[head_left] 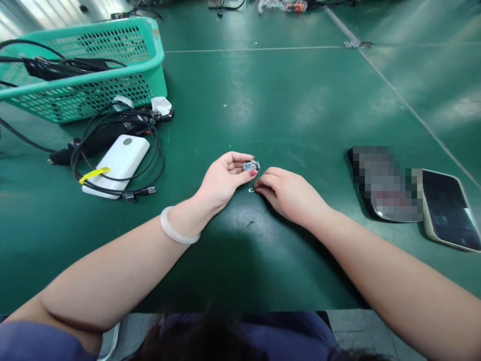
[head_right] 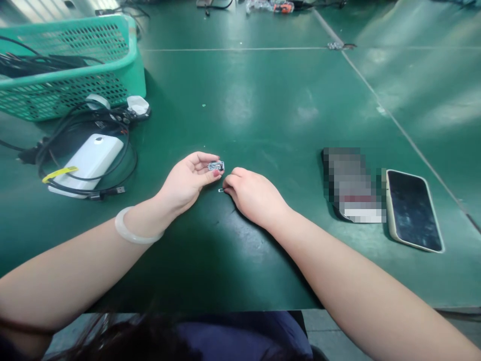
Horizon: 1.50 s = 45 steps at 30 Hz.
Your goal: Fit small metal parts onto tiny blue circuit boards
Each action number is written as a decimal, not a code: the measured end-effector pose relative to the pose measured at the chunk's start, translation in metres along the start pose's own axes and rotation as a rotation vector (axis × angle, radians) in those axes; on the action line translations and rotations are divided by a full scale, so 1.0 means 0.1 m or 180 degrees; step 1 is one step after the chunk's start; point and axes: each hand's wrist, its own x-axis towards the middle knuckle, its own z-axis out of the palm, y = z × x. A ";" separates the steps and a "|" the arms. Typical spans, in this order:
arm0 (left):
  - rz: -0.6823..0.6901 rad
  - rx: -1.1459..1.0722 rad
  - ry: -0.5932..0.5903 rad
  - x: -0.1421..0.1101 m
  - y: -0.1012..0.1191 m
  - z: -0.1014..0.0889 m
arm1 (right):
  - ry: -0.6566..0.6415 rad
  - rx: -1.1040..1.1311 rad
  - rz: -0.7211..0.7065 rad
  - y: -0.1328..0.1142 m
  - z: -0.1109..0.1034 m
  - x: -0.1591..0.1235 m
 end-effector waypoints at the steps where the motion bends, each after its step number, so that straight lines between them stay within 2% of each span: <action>1: -0.0014 0.0004 0.0003 0.00 0.00 0.00 | -0.0025 -0.0026 0.0013 0.00 0.00 0.01; 7: 0.0019 0.0008 -0.0028 0.00 0.00 0.00 | -0.0057 -0.0162 0.0053 0.05 -0.03 -0.01; 15: -0.0005 0.0032 -0.0052 0.00 0.01 0.01 | -0.0119 -0.0775 0.0179 0.12 -0.15 -0.05; 24: -0.0001 0.0037 -0.0078 0.00 0.00 0.00 | 0.0299 -0.0556 0.0442 0.09 -0.13 -0.04; 28: -0.0024 0.0069 -0.0080 -0.01 0.00 0.00 | 0.0184 -0.0431 0.0416 0.04 -0.12 -0.06; 34: -0.0010 0.0061 -0.0074 -0.01 0.00 0.00 | 0.0155 -0.0156 0.0109 0.11 -0.07 -0.04; 41: -0.0014 0.0034 -0.0068 -0.01 0.01 0.00 | 0.0233 -0.0324 0.0417 0.17 -0.16 -0.05; 45: -0.0019 0.0086 -0.0068 -0.01 0.00 0.01 | 0.0218 -0.0555 0.0437 0.16 -0.11 -0.03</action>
